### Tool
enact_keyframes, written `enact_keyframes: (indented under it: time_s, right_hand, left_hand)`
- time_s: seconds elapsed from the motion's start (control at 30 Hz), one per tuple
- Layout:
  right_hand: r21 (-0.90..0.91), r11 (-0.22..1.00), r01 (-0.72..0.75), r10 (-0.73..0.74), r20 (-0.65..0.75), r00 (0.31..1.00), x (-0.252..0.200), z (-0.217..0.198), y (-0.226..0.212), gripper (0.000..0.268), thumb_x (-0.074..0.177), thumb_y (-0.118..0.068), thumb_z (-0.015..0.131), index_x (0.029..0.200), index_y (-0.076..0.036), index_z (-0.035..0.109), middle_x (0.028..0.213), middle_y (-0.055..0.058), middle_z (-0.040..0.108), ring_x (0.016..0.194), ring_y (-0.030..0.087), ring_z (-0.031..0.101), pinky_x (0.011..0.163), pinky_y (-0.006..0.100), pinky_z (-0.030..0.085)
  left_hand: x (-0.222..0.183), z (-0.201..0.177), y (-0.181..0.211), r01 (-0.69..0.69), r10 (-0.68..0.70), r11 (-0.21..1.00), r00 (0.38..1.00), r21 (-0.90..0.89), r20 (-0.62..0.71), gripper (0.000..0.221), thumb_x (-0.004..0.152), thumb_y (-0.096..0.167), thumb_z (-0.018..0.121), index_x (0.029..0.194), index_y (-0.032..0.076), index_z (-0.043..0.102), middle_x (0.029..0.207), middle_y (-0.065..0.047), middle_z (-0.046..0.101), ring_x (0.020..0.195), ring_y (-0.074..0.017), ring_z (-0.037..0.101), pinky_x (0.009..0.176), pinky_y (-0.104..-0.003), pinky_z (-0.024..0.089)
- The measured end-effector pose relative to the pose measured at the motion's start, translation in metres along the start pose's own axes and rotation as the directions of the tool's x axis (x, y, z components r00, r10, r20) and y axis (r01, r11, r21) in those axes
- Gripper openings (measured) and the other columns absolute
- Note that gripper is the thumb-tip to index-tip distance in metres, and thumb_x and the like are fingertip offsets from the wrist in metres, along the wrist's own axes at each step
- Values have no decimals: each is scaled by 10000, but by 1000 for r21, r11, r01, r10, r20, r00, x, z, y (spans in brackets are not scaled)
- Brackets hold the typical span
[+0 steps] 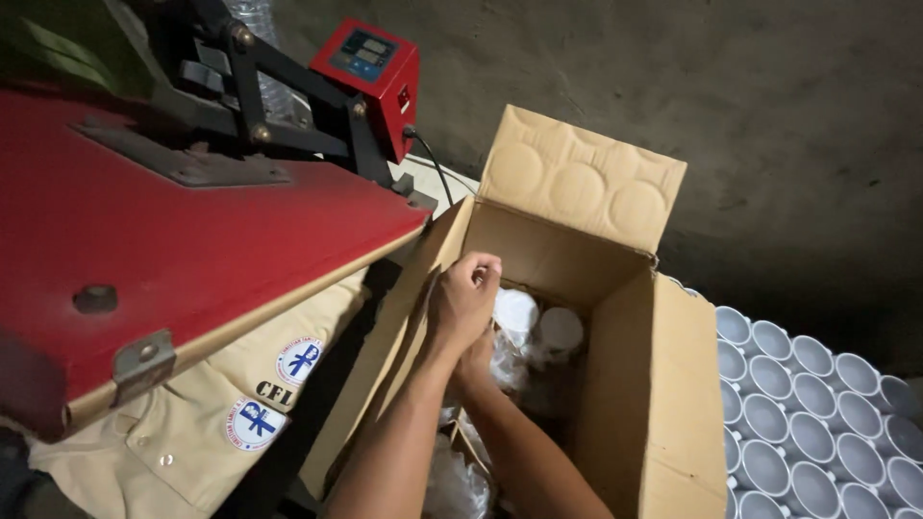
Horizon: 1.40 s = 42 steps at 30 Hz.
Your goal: Unpacking mugs from a cardboard box and arranging them in rows on a table.
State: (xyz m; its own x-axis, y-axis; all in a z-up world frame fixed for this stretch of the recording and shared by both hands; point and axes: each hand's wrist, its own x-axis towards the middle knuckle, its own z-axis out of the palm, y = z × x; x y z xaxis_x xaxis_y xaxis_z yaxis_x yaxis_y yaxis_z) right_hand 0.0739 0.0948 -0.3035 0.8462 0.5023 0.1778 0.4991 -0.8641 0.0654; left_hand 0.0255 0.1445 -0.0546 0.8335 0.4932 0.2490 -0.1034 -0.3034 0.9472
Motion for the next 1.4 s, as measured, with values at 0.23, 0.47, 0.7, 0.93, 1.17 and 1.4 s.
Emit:
enact_keyframes:
  time_s: [0.23, 0.47, 0.7, 0.93, 1.17, 1.4]
  right_hand:
    - [-100, 993, 66, 2, 559, 829, 6, -46, 26, 447, 971, -521, 535, 1290, -263, 713, 1214, 51, 767, 1113, 244, 722, 1041, 493, 475]
    - [431, 900, -71, -114, 390, 914, -10, -225, 101, 1094, 734, -609, 725, 1583, -64, 300, 1029, 254, 741, 967, 431, 730, 784, 510, 577]
    - [587, 784, -203, 73, 237, 969, -21, -200, 103, 1156, 657, -702, 786, 1520, -82, 332, 1151, 338, 672, 1065, 475, 675, 869, 518, 542]
    - [559, 784, -269, 113, 298, 948, -41, -212, 68, 983, 713, -534, 738, 1527, -132, 360, 1108, 326, 703, 1058, 462, 687, 911, 520, 542]
    - [632, 751, -191, -16, 307, 952, -39, -194, 79, 990, 662, -567, 816, 1468, -154, 418, 1169, 247, 723, 1123, 420, 678, 942, 492, 528]
    - [748, 625, -223, -322, 507, 800, -28, -169, 139, 1042, 732, -402, 890, 1549, -160, 290, 1356, 172, 596, 1263, 293, 572, 1059, 418, 467]
  left_hand:
    - [6, -7, 9, 32, -33, 999, 999, 25, 22, 226, 950, 266, 647, 1057, 90, 741, 961, -62, 777, 870, -197, 746, 761, -326, 572]
    - [-2, 4, 5, -50, 47, 984, 999, -173, -22, 302, 977, 279, 635, 1176, 55, 676, 1085, -98, 751, 976, -219, 739, 841, -346, 579]
    - [-9, 13, -30, -12, 11, 990, 1000, 144, 3, 355, 947, 367, 647, 1126, 68, 715, 1133, -176, 736, 1073, -333, 693, 932, -439, 532]
    - [-39, -3, -102, 129, -269, 881, 928, 455, 257, 566, 992, 496, 597, 1377, 82, 624, 1362, -277, 615, 1262, -431, 575, 1063, -515, 452]
    - [-48, -11, -90, 478, -475, 876, 835, 61, 277, 935, 707, 400, 802, 1494, 82, 410, 1413, -160, 592, 1309, -285, 578, 1078, -401, 461]
    - [-57, -10, -66, 513, -522, 849, 774, 129, 359, 865, 618, 297, 792, 1418, 66, 557, 1357, -151, 654, 1247, -282, 628, 1018, -389, 499]
